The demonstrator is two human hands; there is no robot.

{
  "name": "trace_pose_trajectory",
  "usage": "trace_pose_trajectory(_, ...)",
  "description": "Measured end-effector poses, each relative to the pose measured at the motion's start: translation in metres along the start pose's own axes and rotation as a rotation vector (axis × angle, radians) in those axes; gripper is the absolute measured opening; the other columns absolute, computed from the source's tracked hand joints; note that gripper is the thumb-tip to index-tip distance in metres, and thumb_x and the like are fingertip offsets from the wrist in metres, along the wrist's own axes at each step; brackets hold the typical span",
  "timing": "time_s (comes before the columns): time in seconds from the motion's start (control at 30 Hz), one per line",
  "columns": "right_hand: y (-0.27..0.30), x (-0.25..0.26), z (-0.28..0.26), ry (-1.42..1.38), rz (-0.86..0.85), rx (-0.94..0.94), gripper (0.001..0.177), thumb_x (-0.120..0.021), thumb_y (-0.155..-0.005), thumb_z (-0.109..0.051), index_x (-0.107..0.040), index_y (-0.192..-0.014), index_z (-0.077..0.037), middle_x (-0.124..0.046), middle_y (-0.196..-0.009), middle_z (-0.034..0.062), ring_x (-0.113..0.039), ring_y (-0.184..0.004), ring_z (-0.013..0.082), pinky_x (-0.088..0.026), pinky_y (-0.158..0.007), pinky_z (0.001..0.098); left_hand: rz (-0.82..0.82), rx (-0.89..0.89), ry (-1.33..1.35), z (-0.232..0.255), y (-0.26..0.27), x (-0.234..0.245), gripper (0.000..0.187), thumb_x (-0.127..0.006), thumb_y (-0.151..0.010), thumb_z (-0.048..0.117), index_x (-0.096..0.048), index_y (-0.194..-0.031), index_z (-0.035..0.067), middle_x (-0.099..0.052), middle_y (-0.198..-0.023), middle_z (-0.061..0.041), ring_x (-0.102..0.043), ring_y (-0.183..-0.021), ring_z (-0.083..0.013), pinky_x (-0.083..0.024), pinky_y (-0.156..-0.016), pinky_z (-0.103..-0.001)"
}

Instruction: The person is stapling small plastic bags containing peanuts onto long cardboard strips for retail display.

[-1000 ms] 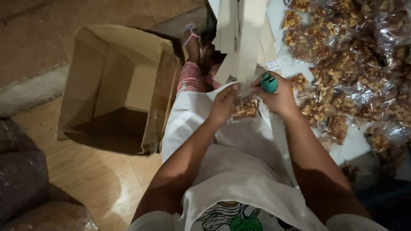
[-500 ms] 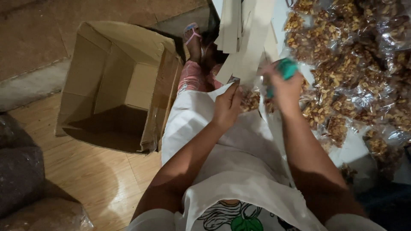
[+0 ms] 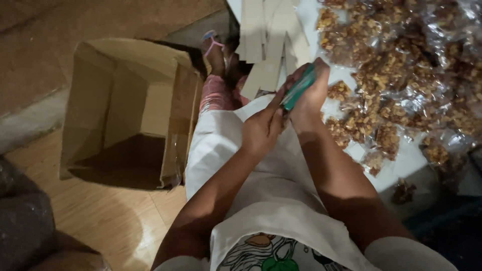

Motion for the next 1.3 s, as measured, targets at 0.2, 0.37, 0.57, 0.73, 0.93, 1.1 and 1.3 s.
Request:
trace_pose_trajectory(0.2, 0.053, 0.045, -0.070, 0.960, 0.158, 0.088, 0.062, -0.083, -0.075, -0.067, -0.073, -0.112, -0.019, -0.073, -0.102, 0.0134, -0.072, -0.100, 0.0312, -0.056, -0.085, 0.0476, -0.175, 0.596, 0.203, -0.053, 0.035, -0.039, 0.051, -0.062, -0.101, 0.041, -0.063, -0.137, 0.005, -0.077, -0.095, -0.020, -0.076, -0.089, -0.0276, -0.060, -0.074, -0.041)
trace_pose_trajectory(0.37, -0.020, 0.134, -0.090, 1.774, -0.027, 0.202, 0.061, -0.079, -0.078, -0.045, -0.066, -0.131, -0.017, -0.067, -0.119, 0.0184, -0.068, -0.110, 0.0426, -0.053, -0.087, 0.0602, -0.187, 0.916, 0.409, -0.122, 0.049, -0.065, 0.061, -0.073, -0.094, 0.049, -0.059, -0.138, 0.008, -0.072, -0.099, -0.015, -0.071, -0.084, -0.0240, -0.063, -0.062, -0.041)
trace_pose_trajectory(0.57, -0.039, 0.175, -0.095, 2.140, -0.108, 0.185, 0.051, -0.073, -0.084, -0.042, -0.070, -0.130, -0.020, -0.075, -0.115, 0.0128, -0.071, -0.110, 0.0373, -0.057, -0.086, 0.0547, -0.151, 0.776, 0.366, -0.136, 0.038, -0.060, 0.050, -0.074, -0.097, 0.045, -0.066, -0.118, 0.000, -0.072, -0.093, -0.018, -0.072, -0.088, -0.0279, -0.060, -0.071, -0.043)
trace_pose_trajectory(0.73, -0.010, 0.135, -0.112, 1.791, -0.316, 0.372, 0.045, -0.074, -0.088, -0.027, -0.070, -0.128, -0.007, -0.072, -0.109, 0.0251, -0.067, -0.108, 0.0467, -0.054, -0.090, 0.0555, -0.201, 0.732, 0.219, -0.112, 0.023, -0.050, 0.053, -0.073, -0.094, 0.047, -0.060, -0.116, 0.001, -0.070, -0.101, -0.025, -0.069, -0.106, -0.0427, -0.054, -0.087, -0.052)
trace_pose_trajectory(0.93, 0.066, 0.038, -0.090, 1.424, -0.766, 0.085, 0.038, -0.068, -0.076, 0.000, -0.068, -0.112, 0.013, -0.071, -0.103, 0.0379, -0.065, -0.107, 0.0523, -0.048, -0.096, 0.0639, -0.206, 0.666, 0.593, -0.089, 0.017, -0.055, 0.046, -0.071, -0.100, 0.029, -0.058, -0.126, -0.006, -0.068, -0.105, -0.022, -0.062, -0.104, -0.0284, -0.053, -0.094, -0.046)
trace_pose_trajectory(1.1, 0.035, 0.053, -0.043, 1.785, -0.582, 0.360, 0.044, -0.078, -0.085, -0.035, -0.069, -0.118, -0.007, -0.073, -0.106, 0.0179, -0.069, -0.108, 0.0422, -0.056, -0.088, 0.0538, -0.142, 0.667, 0.754, -0.052, 0.011, -0.034, 0.069, -0.051, -0.109, 0.047, -0.054, -0.138, -0.015, -0.053, -0.139, -0.040, -0.044, -0.138, -0.0472, -0.031, -0.119, -0.062)
trace_pose_trajectory(1.3, 0.035, 0.053, -0.036, 1.552, -0.410, 0.380, 0.050, -0.088, -0.078, -0.033, -0.069, -0.118, -0.011, -0.074, -0.105, 0.0077, -0.069, -0.108, 0.0331, -0.054, -0.091, 0.0462, -0.093, 0.532, 0.706, -0.147, 0.055, -0.098, 0.037, -0.058, -0.112, 0.031, -0.068, -0.134, 0.003, -0.074, -0.112, -0.020, -0.068, -0.109, -0.0220, -0.053, -0.099, -0.042)
Point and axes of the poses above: each hand's wrist, its own y-axis away from the middle knuckle, its own x-axis out of the back of the hand, z = x × y, the point moved 4 cm from there along -y, towards the middle knuckle
